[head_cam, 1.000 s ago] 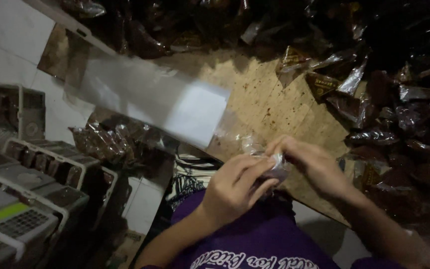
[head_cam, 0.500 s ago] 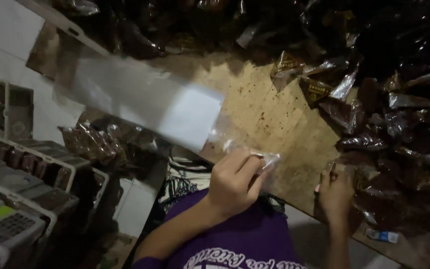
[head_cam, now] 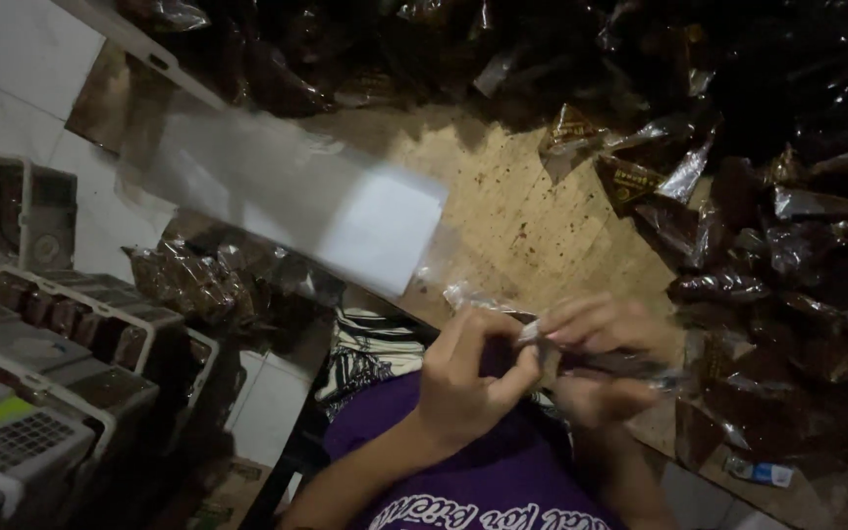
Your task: Packaging small triangular bread packets into a larger plastic bag and sealing it with a stapler
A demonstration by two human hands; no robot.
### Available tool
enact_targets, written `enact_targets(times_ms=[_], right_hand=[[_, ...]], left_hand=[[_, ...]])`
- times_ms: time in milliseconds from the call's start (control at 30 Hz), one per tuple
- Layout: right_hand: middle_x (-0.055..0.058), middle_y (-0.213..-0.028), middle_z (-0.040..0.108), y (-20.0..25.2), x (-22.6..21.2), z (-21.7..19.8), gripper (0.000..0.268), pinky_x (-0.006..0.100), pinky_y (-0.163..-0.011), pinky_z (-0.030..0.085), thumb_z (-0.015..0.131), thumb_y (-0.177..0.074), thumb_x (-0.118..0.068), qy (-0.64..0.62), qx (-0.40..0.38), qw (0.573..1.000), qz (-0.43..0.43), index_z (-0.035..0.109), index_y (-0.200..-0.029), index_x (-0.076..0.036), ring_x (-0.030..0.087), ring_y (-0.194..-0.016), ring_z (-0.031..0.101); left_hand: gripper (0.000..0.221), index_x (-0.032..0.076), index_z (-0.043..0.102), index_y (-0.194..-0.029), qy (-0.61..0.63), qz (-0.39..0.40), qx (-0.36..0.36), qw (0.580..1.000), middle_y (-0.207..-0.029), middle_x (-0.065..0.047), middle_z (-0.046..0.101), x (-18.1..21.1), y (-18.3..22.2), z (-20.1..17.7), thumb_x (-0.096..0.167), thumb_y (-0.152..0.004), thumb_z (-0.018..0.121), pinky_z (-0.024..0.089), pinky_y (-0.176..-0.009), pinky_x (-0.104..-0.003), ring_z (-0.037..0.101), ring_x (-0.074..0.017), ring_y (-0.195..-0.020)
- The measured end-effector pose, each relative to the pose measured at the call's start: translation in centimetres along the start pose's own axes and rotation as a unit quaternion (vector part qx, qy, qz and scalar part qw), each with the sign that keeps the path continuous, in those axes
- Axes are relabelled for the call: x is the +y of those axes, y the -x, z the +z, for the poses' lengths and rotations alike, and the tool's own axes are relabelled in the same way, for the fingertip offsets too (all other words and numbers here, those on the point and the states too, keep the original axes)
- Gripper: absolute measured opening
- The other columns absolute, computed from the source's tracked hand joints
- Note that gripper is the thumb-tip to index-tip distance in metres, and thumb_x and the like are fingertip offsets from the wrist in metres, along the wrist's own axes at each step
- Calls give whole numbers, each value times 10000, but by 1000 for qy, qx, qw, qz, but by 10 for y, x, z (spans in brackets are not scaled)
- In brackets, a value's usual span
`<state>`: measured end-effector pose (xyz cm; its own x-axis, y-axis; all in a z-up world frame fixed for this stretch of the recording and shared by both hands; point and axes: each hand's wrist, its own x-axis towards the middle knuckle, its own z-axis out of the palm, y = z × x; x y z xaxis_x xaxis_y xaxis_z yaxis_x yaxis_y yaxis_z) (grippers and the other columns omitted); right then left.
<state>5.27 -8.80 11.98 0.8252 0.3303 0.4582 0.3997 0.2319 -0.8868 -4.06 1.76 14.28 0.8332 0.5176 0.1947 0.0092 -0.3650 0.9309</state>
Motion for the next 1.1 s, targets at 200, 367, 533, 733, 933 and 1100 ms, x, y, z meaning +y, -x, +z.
enact_targets(times_ms=[200, 367, 533, 733, 933, 1100], right_hand=[[-28, -577, 502, 25, 24, 3, 652, 217, -521, 458, 449, -993, -740, 31, 68, 997, -34, 510, -771, -130, 71, -432, 433], [-71, -609, 365, 24, 37, -16, 612, 243, -432, 372, 418, -1023, -723, -6, 22, 1000, -16, 423, -739, -181, 58, -491, 349], [-89, -817, 590, 28, 35, -19, 523, 224, -723, 507, 491, -983, -697, -119, 58, 991, 14, 496, -782, -215, 48, -896, 591], [-23, -595, 438, -19, 3, 8, 616, 271, -488, 414, 379, -958, -724, -167, -46, 980, 96, 510, -699, -181, 113, -492, 432], [19, -663, 579, -32, 13, -7, 437, 253, -503, 527, 492, -1024, -524, -241, 51, 944, 220, 721, -907, -170, 152, -510, 571], [-14, -827, 579, -15, 52, -48, 338, 302, -625, 627, 424, -1131, -451, 0, 45, 959, 280, 606, -1041, -180, 122, -644, 600]], left_hand=[[210, -27, 627, -936, 88, 52, 3, 995, -908, -132, 704, -4, 10, 2, -31, -800, 787, 605, -688, -270, 687, -206, -752], [194, -76, 705, -1025, 112, 59, -21, 992, -1120, -189, 712, -8, 18, 3, -79, -837, 752, 617, -913, -351, 736, -307, -1019], [387, -33, 695, -1166, 122, 72, -51, 989, -1223, -168, 678, -23, 25, 11, -97, -791, 768, 597, -1011, -391, 691, -333, -1162], [630, 270, 473, -1454, -53, 125, -47, 990, -1452, -144, 503, -95, 66, 52, 266, -902, 778, 425, -1197, -658, 509, -397, -1373], [679, 234, 409, -1353, 88, 78, 94, 989, -1283, -17, 504, -94, 34, -18, 170, -810, 813, 535, -1003, -381, 543, -195, -1119], [1176, 227, -105, -1577, -133, -37, 224, 965, -1454, -243, 329, -118, 46, -150, 214, -869, 834, 561, -1161, -548, 512, -408, -1311]])
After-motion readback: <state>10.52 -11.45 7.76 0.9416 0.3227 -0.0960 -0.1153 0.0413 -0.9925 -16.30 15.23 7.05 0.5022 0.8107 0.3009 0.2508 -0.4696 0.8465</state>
